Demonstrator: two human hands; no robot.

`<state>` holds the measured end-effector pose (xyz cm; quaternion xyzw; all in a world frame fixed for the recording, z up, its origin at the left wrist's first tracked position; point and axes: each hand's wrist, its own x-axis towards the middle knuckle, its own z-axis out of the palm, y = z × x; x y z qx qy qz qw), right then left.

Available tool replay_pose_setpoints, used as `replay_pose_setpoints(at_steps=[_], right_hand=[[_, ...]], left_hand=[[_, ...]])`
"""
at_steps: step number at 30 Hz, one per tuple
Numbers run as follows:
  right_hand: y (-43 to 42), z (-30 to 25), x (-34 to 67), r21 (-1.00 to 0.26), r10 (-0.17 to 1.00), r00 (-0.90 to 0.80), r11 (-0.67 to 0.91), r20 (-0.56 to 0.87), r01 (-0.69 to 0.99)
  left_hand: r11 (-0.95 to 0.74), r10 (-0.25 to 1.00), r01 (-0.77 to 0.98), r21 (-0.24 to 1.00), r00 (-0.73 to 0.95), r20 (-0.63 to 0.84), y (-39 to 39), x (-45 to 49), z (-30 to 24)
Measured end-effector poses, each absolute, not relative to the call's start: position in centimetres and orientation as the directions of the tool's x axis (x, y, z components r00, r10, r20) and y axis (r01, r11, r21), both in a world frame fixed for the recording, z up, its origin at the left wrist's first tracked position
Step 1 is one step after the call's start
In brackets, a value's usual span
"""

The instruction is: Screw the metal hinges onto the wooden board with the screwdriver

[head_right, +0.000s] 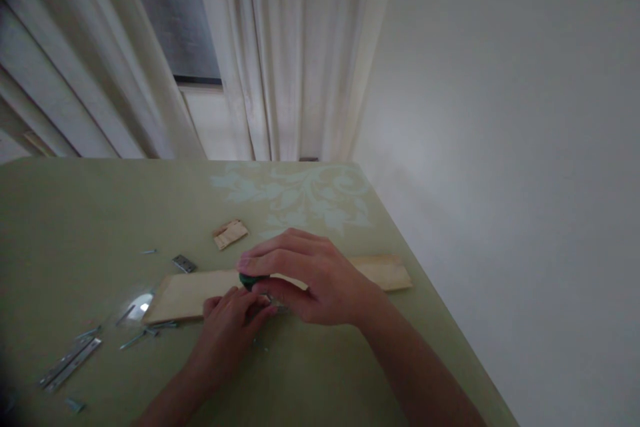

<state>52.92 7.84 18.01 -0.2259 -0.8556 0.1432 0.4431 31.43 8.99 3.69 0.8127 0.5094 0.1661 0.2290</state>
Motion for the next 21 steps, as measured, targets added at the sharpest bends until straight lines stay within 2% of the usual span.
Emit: replay_pose_setpoints(at_steps=[10,16,21], right_hand=[[7.7,18.1,52.9,-0.440,0.525,-0.496,0.851,0.691,0.288],[7.8,18.0,53.0,-0.431,0.525,-0.495,0.851,0.692,0.299],[7.6,18.1,53.1,-0.435,0.533,-0.503,0.846,0.680,0.309]], left_hand=[[-0.458,0.877,0.692,0.557,0.453,0.158,9.5,31.1,3.4],[-0.535,0.843,0.684,0.496,0.469,0.263,9.7,31.3,3.1],[-0.587,0.804,0.629,0.510,0.529,0.272,10.1,31.0,2.9]])
